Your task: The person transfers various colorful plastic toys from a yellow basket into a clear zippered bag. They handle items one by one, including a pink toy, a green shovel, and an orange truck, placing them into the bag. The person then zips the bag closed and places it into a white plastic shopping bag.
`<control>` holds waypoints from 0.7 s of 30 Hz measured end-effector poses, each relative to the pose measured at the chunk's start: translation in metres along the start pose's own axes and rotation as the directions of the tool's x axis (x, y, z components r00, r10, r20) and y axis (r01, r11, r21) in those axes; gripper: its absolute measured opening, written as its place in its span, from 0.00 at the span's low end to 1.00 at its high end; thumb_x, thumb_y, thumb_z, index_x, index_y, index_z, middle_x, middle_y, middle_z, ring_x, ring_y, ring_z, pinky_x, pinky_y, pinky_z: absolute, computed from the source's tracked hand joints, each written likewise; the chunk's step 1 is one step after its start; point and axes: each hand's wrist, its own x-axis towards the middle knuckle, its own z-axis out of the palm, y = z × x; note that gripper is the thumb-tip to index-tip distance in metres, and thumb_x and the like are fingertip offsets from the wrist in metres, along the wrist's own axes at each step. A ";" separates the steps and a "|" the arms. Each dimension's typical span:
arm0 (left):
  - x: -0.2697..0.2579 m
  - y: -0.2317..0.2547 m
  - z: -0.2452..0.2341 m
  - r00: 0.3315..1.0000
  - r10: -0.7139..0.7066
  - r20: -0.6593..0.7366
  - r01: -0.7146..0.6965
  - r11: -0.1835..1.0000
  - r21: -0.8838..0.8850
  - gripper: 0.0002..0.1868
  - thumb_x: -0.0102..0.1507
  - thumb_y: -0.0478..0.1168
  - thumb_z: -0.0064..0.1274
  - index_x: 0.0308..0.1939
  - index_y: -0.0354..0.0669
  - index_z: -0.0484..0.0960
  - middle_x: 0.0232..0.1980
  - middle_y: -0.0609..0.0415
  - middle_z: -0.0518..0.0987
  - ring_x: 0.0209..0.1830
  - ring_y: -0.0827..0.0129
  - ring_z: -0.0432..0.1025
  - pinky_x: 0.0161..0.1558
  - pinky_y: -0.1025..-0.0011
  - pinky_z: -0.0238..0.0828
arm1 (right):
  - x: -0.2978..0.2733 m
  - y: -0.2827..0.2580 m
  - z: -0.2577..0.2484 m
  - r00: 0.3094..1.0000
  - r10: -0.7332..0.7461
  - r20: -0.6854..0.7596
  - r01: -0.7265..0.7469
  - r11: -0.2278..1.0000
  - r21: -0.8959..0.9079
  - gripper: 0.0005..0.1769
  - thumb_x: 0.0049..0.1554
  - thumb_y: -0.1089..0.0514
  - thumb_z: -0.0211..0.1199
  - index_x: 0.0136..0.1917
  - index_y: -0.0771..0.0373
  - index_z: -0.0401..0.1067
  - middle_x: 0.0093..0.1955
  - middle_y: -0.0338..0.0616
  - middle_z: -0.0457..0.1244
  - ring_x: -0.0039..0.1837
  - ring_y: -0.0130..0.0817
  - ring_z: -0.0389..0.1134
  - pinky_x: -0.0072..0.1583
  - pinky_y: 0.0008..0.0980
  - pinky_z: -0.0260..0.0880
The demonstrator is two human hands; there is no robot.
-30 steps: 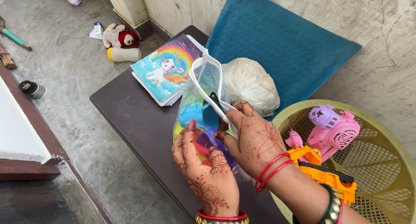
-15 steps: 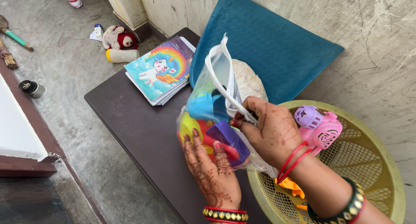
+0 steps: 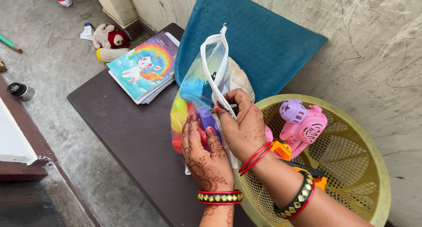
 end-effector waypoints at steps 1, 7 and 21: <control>0.000 0.005 0.001 1.000 0.002 0.005 -0.002 1.000 0.006 0.25 0.66 0.37 0.49 0.67 0.36 0.73 0.70 0.42 0.74 0.72 0.49 0.66 0.70 0.56 0.58 | 0.003 0.002 -0.003 1.000 0.020 0.014 -0.020 0.999 -0.036 0.12 0.56 0.56 0.63 0.51 0.64 0.71 0.43 0.45 0.71 0.46 0.35 0.74 0.50 0.34 0.72; 0.001 0.038 0.008 0.997 -0.015 0.082 0.019 0.999 -0.048 0.26 0.63 0.35 0.54 0.66 0.35 0.74 0.67 0.42 0.75 0.68 0.49 0.70 0.65 0.57 0.64 | 0.006 0.002 -0.035 0.978 -0.100 0.183 0.125 0.983 -0.133 0.27 0.57 0.51 0.65 0.64 0.64 0.63 0.59 0.52 0.67 0.60 0.39 0.70 0.61 0.37 0.67; -0.044 0.097 0.045 0.954 0.233 0.189 -0.225 0.972 -0.064 0.25 0.66 0.34 0.49 0.69 0.41 0.74 0.74 0.41 0.70 0.79 0.43 0.58 0.74 0.49 0.52 | -0.010 0.018 -0.129 0.958 0.043 0.284 -0.115 0.964 0.240 0.25 0.64 0.48 0.53 0.69 0.65 0.63 0.64 0.47 0.65 0.64 0.29 0.67 0.62 0.31 0.71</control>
